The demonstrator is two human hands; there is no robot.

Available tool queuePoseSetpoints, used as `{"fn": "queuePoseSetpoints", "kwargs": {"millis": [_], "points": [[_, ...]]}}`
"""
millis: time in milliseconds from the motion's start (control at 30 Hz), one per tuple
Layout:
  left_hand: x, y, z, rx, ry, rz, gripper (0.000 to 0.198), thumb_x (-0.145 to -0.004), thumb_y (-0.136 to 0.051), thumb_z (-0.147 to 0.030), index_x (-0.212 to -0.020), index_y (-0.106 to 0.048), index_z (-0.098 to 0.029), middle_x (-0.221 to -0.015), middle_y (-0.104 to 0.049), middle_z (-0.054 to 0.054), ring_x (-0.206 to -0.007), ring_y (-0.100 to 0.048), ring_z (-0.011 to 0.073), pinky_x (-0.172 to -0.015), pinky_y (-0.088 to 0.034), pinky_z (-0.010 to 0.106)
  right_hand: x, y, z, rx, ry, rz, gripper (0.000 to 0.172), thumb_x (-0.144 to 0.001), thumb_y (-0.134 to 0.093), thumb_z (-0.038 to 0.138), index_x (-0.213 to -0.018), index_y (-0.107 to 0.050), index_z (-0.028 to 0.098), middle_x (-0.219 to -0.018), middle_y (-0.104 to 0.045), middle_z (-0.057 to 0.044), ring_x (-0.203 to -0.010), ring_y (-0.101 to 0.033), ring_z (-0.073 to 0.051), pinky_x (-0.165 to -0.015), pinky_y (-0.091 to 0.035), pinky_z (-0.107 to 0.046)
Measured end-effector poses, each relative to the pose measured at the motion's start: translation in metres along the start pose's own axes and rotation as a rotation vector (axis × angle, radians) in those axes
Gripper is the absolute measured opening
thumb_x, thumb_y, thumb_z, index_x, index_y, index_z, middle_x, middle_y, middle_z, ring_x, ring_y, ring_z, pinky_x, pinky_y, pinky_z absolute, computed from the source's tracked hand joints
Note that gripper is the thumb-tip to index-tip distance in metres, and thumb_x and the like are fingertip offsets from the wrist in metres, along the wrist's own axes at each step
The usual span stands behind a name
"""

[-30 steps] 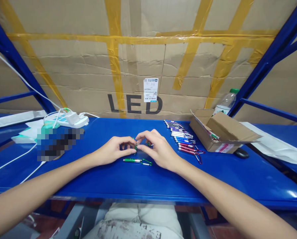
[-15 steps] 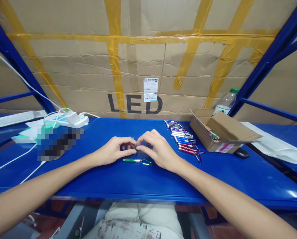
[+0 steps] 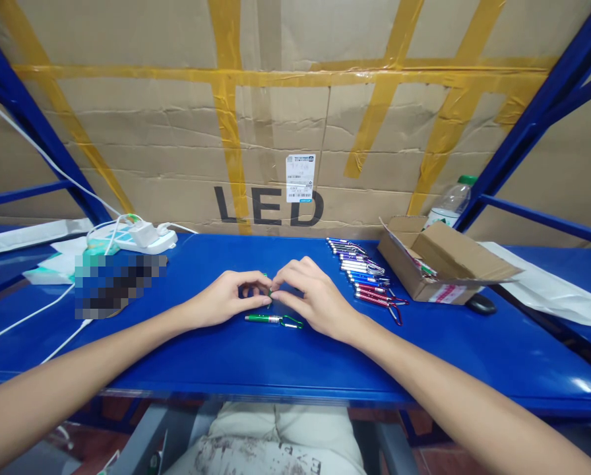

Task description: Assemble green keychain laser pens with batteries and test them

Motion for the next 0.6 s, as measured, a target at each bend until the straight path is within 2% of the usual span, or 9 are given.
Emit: {"fn": "queuePoseSetpoints", "kwargs": {"millis": [600], "points": [[0.0,0.0012,-0.0002,-0.005,0.001,-0.006,0.025,-0.099,-0.073,-0.04,-0.115,-0.077,-0.02,-0.096,-0.078,0.001,-0.081,-0.066,0.0153,-0.072,-0.047,0.026,-0.0005,0.0019,0.0029,0.021,-0.014,0.03,0.009,-0.109,-0.061,0.03,-0.108,-0.068,0.024,-0.112,-0.073,-0.008,-0.103,-0.061,-0.026,-0.093,-0.048,-0.043]]}}
Point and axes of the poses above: each hand's wrist, its own x-axis away from the middle knuckle, its own y-axis out of the back of the hand, z = x × y, the point moved 3 cm from there along -x, towards the middle knuckle
